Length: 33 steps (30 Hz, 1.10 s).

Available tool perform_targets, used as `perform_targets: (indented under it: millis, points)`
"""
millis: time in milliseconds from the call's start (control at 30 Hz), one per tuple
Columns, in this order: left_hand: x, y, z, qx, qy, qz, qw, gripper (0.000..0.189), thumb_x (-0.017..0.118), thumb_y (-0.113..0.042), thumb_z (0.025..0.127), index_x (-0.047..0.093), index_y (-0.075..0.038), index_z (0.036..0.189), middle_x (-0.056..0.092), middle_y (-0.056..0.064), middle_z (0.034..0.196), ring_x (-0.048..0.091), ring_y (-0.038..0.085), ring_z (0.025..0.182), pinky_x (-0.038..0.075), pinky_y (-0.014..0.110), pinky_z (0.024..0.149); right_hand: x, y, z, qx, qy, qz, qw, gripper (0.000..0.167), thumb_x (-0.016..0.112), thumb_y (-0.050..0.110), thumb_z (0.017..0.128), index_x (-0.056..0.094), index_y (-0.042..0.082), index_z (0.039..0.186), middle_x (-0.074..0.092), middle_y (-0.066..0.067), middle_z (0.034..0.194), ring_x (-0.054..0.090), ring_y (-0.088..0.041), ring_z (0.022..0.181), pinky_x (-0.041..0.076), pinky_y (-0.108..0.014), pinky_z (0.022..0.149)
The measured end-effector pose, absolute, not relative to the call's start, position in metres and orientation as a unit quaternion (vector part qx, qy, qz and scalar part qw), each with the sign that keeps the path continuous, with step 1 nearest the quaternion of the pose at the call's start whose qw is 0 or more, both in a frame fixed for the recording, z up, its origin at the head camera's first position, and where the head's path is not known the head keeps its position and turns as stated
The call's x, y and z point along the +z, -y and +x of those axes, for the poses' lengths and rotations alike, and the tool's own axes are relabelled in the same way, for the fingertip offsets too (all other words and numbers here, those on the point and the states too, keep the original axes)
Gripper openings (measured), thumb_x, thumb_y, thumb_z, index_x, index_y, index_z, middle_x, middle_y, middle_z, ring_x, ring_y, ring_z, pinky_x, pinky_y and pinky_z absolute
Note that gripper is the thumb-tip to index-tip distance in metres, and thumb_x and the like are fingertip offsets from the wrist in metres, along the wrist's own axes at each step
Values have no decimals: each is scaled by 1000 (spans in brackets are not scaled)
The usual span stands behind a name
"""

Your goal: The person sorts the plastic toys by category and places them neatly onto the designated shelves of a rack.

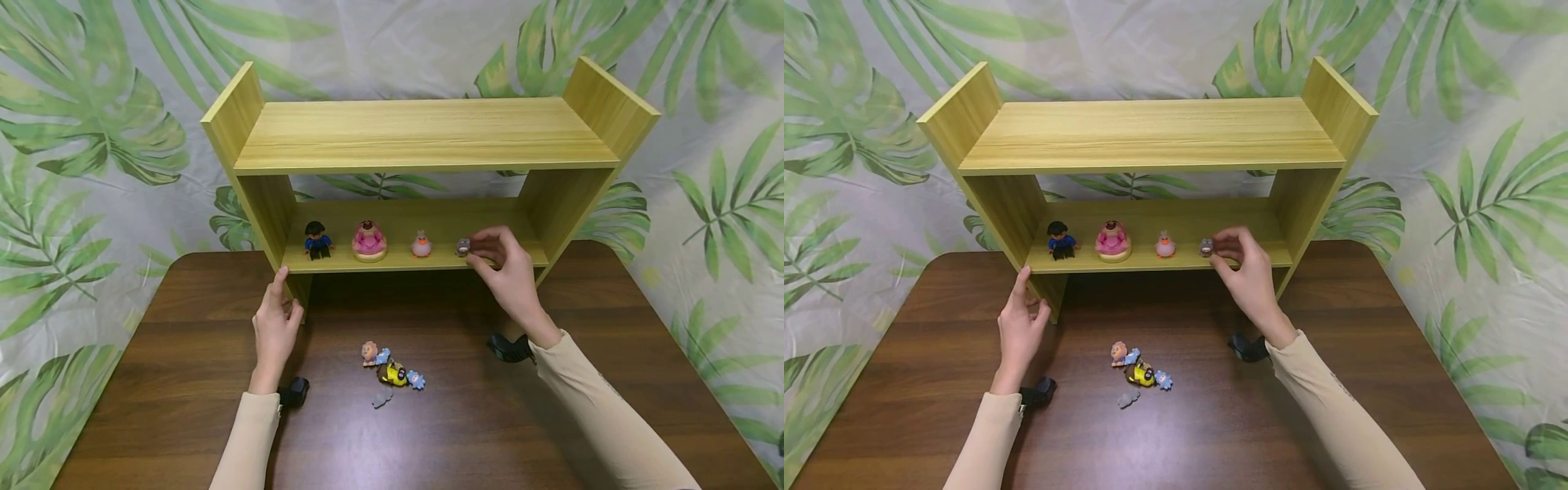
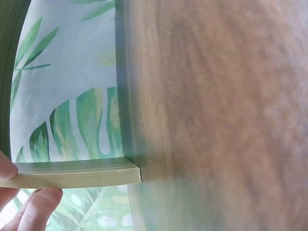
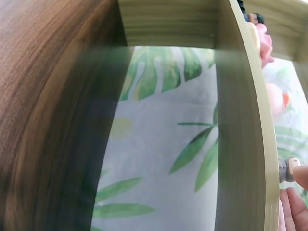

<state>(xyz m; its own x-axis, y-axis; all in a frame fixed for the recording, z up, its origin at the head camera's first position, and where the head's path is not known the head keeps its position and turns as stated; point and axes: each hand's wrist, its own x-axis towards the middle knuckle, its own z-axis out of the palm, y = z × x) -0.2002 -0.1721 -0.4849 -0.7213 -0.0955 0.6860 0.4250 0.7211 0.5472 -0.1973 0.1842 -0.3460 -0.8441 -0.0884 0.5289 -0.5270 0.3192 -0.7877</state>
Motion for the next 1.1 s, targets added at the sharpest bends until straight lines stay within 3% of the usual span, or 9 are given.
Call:
perform_targets:
  millis: [300,733,1100]
  points:
    - [-485,172,-200,-358,852,-103,367,80,54,12,83,31,-31,147,51,16,90,52,25,59,41,39,51,-349,-189,-190,556,781,192,211,27,59,-20,82,50,-19,108,57,-32,107,56,-45,95,48,-24,83]
    - [-486,172,-201,-359,852,-101,367,81,54,13,82,31,-31,146,49,14,85,46,20,57,38,38,52,-383,-201,-191,573,760,210,223,22,61,-13,85,55,-10,106,61,-21,103,60,-17,92,47,-22,80]
    - [-486,172,-201,-359,853,-100,366,81,55,12,83,31,-32,147,48,14,85,48,21,58,40,38,52,-381,-184,-165,557,781,228,166,20,59,-18,83,55,-14,103,60,-26,98,60,-31,88,49,-23,79]
